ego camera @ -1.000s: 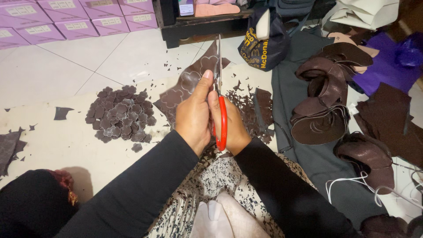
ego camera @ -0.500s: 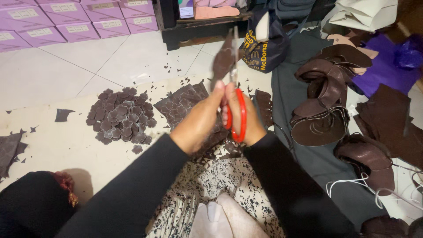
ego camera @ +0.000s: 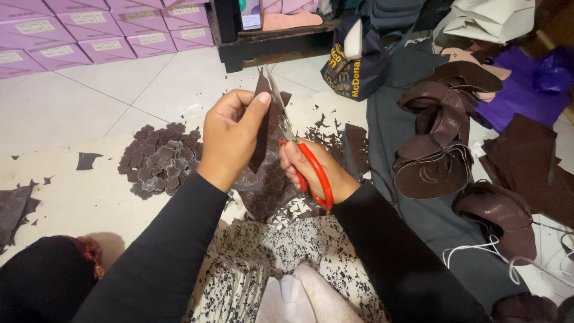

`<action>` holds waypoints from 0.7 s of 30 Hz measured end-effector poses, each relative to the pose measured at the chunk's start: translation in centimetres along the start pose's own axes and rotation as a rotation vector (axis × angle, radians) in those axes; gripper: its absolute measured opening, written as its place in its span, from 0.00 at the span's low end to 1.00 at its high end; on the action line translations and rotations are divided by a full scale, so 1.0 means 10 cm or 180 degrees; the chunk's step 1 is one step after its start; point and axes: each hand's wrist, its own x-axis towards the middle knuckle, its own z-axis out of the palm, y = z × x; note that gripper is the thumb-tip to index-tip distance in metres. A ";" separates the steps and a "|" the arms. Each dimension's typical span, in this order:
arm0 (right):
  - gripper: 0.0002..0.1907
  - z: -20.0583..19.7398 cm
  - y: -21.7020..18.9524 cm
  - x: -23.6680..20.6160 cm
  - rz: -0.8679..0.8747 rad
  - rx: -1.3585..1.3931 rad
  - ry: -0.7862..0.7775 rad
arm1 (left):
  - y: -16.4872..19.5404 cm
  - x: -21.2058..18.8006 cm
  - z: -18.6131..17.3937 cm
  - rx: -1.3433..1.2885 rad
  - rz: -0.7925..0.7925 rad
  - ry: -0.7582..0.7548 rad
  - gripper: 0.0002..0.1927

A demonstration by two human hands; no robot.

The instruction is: The person uses red-handled scissors to cut flower-shaped pieces from a dark brown patterned material. They hold the material with the left hand and cut with the right, placing the cut pieces into a growing pile on the floor.

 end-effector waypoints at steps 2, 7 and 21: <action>0.24 -0.02 -0.01 -0.01 -0.0027 -0.0098 0.0049 | -0.04 -0.01 -0.03 -0.0023 0.0174 -0.0141 0.07; 0.23 -0.04 0.00 0.02 -0.0071 -0.0265 0.0061 | -0.02 -0.03 -0.05 0.0180 0.0274 -0.0189 0.06; 0.23 0.08 0.04 0.05 -0.0187 -0.0170 0.0315 | -0.04 -0.07 0.04 -0.0291 -0.0024 0.0076 0.07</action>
